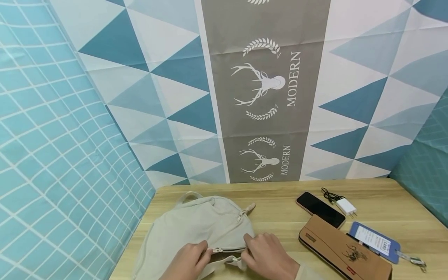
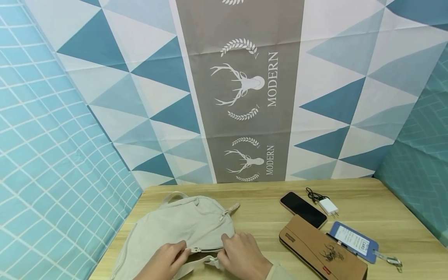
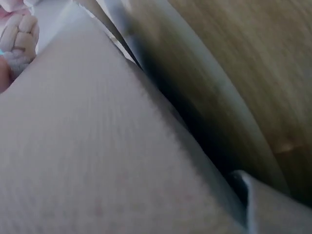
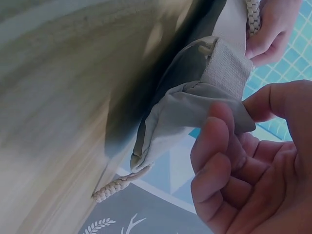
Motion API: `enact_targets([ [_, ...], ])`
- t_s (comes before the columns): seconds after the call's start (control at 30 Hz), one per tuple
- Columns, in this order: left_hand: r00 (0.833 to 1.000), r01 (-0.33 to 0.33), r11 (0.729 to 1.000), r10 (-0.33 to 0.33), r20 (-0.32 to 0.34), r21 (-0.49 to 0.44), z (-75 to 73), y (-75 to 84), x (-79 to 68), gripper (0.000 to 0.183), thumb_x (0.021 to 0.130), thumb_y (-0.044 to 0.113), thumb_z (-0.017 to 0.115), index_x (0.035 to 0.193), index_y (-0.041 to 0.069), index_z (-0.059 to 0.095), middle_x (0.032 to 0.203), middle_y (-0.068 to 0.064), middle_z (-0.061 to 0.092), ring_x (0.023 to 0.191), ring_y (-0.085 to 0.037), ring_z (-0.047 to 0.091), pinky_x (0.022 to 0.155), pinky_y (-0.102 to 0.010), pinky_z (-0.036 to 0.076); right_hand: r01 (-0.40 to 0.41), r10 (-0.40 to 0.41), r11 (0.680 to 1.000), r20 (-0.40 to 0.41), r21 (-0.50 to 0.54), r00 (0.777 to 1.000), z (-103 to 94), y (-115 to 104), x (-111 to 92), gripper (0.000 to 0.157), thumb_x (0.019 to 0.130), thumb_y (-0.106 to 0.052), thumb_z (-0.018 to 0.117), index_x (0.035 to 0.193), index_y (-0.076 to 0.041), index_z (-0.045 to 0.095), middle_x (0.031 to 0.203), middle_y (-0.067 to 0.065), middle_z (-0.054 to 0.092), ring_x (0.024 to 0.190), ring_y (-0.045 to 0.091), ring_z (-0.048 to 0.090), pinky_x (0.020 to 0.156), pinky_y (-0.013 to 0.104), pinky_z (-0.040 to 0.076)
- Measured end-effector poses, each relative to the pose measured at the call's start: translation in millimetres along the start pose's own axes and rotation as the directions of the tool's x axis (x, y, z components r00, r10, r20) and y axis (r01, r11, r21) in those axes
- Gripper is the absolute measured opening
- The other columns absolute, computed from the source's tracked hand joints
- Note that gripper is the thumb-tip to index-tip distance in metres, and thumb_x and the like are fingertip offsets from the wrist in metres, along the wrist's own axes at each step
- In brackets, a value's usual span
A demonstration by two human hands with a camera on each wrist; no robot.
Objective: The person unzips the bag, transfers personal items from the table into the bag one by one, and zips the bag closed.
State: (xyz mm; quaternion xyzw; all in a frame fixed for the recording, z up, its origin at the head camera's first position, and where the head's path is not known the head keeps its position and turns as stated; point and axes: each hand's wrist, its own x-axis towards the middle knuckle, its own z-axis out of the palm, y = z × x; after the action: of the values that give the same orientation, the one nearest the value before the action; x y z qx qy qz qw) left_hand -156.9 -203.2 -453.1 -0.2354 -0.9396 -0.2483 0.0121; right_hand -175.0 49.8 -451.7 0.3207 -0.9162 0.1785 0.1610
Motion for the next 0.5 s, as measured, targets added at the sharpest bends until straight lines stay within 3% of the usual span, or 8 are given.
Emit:
enact_targets([
  [0.2, 0.998, -0.059, 0.997, 0.060, -0.019, 0.051, -0.6, -1.6, -3.1, 0.031, 0.094, 0.037, 0.041, 0.066, 0.024, 0.045, 0.051, 0.016, 0.033, 0.042, 0.004, 0.032, 0.042, -0.016, 0.032, 0.015, -0.014, 1.000, 0.002, -0.016, 1.000, 1.0, 0.9, -8.2, 0.027, 0.075, -0.021, 0.055, 0.058, -0.025, 0.035, 0.042, -0.016, 0.020, 0.036, -0.001, 0.014, 0.032, 0.021, 0.015],
  [0.5, 0.999, -0.035, 0.997, 0.035, 0.008, 0.069, -10.2, -0.5, -9.3, 0.031, 0.093, 0.038, 0.042, 0.066, 0.025, 0.044, 0.052, 0.016, 0.032, 0.044, 0.003, 0.030, 0.043, -0.016, 0.032, -0.010, 0.008, 1.000, 0.084, 0.021, 0.996, -0.1, 1.4, -15.1, 0.026, 0.075, -0.019, 0.054, 0.058, -0.026, 0.036, 0.042, -0.015, 0.018, 0.036, 0.001, 0.013, 0.032, 0.022, 0.012],
])
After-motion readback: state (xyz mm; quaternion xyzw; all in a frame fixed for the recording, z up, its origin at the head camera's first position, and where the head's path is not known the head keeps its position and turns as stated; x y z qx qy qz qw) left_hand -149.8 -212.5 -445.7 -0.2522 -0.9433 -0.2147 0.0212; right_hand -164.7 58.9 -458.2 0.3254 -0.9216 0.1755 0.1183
